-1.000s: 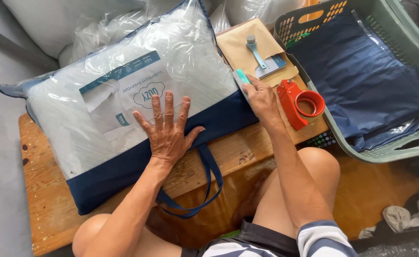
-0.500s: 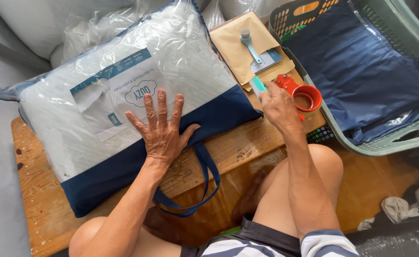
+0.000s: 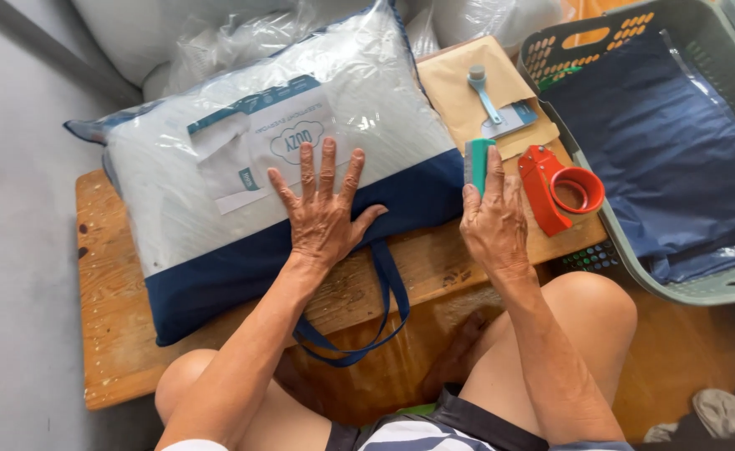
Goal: The person uses a green sponge to wipe the surface of a packaged pillow placed on a wooden table. The person repeatedly scrubs the pillow's plastic packaging and edges, occasionally adjusting the pillow's position.
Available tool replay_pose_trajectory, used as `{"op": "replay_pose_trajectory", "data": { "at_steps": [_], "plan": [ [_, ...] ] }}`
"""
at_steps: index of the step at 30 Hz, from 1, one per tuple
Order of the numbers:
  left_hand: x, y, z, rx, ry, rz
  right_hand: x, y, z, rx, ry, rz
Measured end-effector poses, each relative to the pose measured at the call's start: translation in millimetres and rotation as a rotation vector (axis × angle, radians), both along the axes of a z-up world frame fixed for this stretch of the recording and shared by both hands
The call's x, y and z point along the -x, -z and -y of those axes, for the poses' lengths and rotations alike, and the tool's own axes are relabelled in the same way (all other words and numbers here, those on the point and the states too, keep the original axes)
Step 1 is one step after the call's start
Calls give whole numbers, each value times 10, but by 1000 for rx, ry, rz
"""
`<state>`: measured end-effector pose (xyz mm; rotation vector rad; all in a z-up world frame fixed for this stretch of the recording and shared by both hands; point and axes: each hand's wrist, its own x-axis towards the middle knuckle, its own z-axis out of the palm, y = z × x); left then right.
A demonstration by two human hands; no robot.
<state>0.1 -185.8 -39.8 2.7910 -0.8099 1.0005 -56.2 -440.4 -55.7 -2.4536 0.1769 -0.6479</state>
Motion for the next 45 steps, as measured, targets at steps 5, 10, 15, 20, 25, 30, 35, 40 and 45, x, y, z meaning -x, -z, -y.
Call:
{"op": "replay_pose_trajectory", "data": {
  "at_steps": [5, 10, 15, 20, 25, 30, 35, 40, 45],
  "plan": [
    [2, 23, -117, 36, -3, -40, -42, -60, -303, -14, 46, -367],
    [-52, -300, -754, 192, -181, -99, -127, -62, -393, 3, 32, -210],
    [-81, -425, -1939, 602, -834, -505, -395, 160, -484, 42, 60, -28],
    [344, -371, -2216, 784, -841, -738, -858, 450, -336, -9, -1, 21],
    [916, -707, -1814, 511, -863, -897, -849, 268, -466, -148, -65, 37],
    [1046, -758, -1552, 120, -838, -875, -440, -168, -1230, -245, -407, 164],
    [366, -1158, -1184, 77, -389, -438, -283, 136, -1636, -51, -549, 220],
    [-622, -810, -946, -104, -56, -438, -306, 218, -1652, -6, -512, 299],
    [-504, -594, -1081, -91, -134, -485, -307, 202, -1678, -1, -513, 354]
  ]
}}
